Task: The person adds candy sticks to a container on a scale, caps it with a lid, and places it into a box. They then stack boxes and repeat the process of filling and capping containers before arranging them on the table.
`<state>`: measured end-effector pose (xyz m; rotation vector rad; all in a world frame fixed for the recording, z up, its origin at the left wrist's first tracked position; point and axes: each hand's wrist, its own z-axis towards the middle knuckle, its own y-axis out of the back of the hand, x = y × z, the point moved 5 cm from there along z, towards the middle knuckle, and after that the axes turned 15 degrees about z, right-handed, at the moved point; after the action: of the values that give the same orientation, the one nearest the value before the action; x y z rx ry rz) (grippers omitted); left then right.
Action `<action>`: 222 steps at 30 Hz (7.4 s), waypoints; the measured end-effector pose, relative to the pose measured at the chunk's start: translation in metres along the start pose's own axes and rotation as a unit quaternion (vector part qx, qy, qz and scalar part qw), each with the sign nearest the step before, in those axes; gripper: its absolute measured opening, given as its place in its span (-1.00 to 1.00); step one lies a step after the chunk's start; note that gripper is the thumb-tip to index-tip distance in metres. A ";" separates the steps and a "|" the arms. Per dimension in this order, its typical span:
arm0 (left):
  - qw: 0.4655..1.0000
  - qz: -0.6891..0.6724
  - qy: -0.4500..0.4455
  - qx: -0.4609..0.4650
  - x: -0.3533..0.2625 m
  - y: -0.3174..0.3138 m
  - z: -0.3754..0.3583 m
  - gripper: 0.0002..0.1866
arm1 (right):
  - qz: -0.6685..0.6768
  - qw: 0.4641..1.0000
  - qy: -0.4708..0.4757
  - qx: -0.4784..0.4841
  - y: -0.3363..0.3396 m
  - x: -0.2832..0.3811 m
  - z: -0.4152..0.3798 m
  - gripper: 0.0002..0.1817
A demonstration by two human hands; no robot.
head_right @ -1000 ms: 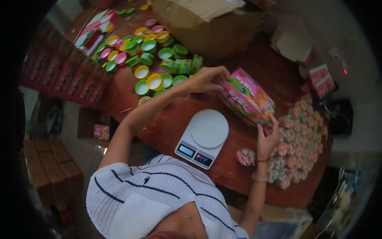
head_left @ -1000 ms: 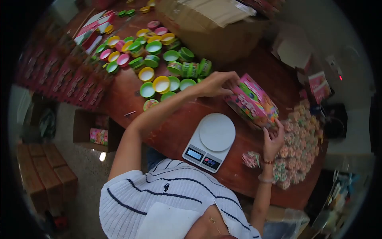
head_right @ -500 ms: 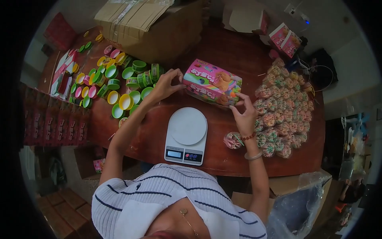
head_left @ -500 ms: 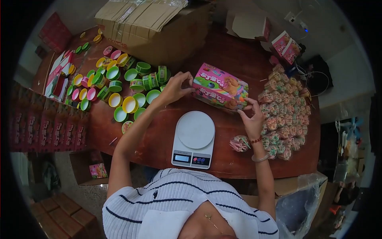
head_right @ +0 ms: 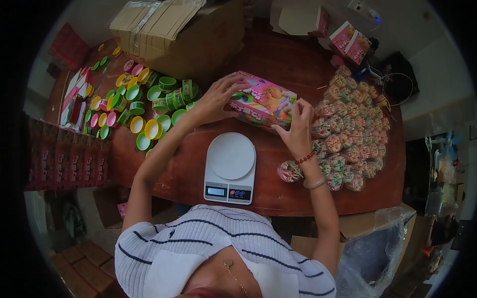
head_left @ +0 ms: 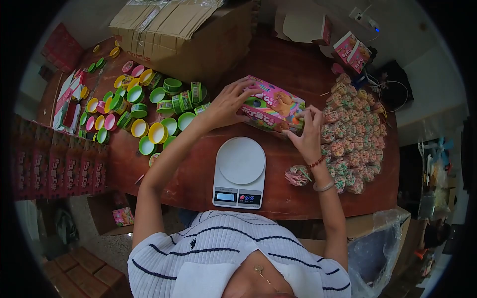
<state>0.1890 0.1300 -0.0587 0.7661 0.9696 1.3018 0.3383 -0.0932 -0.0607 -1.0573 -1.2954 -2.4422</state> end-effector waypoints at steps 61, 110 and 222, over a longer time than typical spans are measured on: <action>0.662 0.526 0.342 -0.411 0.028 0.577 -0.400 -0.14 | 0.518 0.740 0.249 0.350 -0.273 0.699 0.248 -0.30; 0.572 0.413 0.564 -0.429 0.041 0.240 -0.532 0.04 | 0.298 0.935 0.068 0.182 0.047 0.167 0.037 -0.14; 0.951 -0.116 -0.113 0.262 -0.112 -0.137 0.092 0.01 | 0.125 0.973 0.016 -0.194 -0.015 -0.040 -0.039 -0.36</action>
<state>0.3306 0.0067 -0.1260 1.1411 1.1927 0.7321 0.3408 -0.1213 -0.1112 -1.1759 -0.6370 -2.5540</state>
